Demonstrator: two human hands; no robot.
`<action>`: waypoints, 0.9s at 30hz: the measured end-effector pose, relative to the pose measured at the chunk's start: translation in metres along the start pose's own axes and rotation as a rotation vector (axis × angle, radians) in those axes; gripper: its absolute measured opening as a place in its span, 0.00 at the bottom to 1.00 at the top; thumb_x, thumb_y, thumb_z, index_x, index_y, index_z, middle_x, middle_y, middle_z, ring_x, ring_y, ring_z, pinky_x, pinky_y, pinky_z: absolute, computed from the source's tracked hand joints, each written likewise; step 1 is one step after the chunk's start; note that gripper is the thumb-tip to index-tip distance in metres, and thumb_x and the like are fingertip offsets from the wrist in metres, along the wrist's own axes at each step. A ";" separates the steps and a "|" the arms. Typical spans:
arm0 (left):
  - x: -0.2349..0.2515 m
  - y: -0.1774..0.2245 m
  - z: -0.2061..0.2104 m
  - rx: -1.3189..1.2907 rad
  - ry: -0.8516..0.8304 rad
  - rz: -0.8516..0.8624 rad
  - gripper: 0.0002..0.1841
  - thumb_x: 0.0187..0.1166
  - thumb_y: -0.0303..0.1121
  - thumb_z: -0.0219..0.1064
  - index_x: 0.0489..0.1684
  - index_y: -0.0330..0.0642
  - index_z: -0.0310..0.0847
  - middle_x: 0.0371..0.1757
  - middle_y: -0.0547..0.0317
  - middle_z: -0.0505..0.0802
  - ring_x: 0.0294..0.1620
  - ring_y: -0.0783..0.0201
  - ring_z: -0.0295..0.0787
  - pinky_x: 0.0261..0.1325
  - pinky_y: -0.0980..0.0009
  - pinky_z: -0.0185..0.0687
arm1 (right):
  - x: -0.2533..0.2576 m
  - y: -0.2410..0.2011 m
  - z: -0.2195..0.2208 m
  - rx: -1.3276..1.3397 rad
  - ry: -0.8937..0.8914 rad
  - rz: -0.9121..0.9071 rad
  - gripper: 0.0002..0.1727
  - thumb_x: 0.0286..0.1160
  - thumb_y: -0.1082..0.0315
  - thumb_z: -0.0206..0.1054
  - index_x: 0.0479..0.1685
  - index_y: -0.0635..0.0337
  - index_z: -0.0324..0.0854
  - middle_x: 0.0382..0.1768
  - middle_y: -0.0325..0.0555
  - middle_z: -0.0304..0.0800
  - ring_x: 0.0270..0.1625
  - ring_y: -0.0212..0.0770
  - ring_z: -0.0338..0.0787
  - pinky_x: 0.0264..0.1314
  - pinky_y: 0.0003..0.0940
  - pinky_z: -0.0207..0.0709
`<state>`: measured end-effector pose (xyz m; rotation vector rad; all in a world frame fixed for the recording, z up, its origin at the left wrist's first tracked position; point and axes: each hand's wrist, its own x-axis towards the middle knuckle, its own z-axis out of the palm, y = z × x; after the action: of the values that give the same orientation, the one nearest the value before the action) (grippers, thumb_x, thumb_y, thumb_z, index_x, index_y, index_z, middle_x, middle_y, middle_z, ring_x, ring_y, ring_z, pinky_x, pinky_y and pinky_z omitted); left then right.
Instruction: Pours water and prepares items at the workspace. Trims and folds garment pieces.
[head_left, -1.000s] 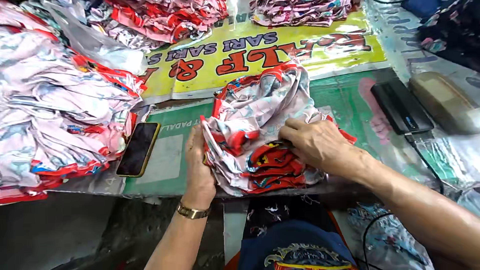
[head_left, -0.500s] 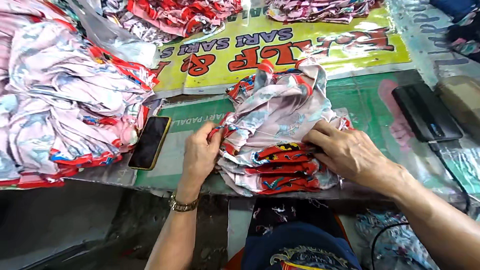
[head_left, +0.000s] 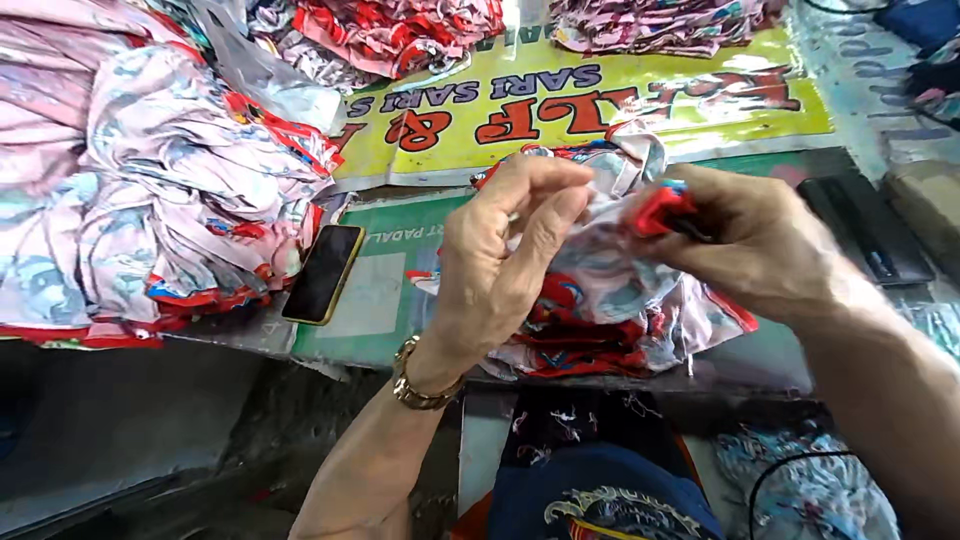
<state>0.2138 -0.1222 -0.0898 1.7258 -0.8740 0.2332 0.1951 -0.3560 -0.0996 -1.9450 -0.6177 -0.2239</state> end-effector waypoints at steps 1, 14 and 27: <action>-0.004 -0.007 -0.007 0.131 -0.045 0.001 0.15 0.88 0.31 0.59 0.65 0.30 0.79 0.58 0.52 0.91 0.58 0.65 0.91 0.63 0.67 0.89 | -0.008 0.004 -0.010 -0.034 0.002 0.008 0.10 0.69 0.70 0.71 0.48 0.51 0.85 0.37 0.28 0.90 0.35 0.21 0.87 0.33 0.16 0.81; -0.061 -0.060 -0.033 0.784 -0.247 -0.045 0.11 0.83 0.37 0.64 0.51 0.52 0.93 0.58 0.60 0.93 0.65 0.57 0.87 0.74 0.44 0.68 | -0.043 0.031 -0.050 -0.594 0.025 -0.054 0.18 0.80 0.58 0.64 0.62 0.56 0.87 0.39 0.42 0.87 0.31 0.35 0.82 0.30 0.35 0.78; -0.027 -0.027 -0.024 0.803 -0.307 -0.006 0.15 0.87 0.36 0.56 0.49 0.41 0.91 0.49 0.54 0.94 0.50 0.58 0.92 0.55 0.54 0.85 | 0.022 0.048 0.025 -0.575 -0.250 -0.207 0.14 0.79 0.60 0.65 0.58 0.47 0.89 0.50 0.46 0.90 0.34 0.47 0.91 0.27 0.49 0.82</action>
<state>0.2187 -0.0869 -0.1168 2.5581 -1.0797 0.3514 0.2358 -0.3425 -0.1397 -2.4842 -1.0049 -0.3154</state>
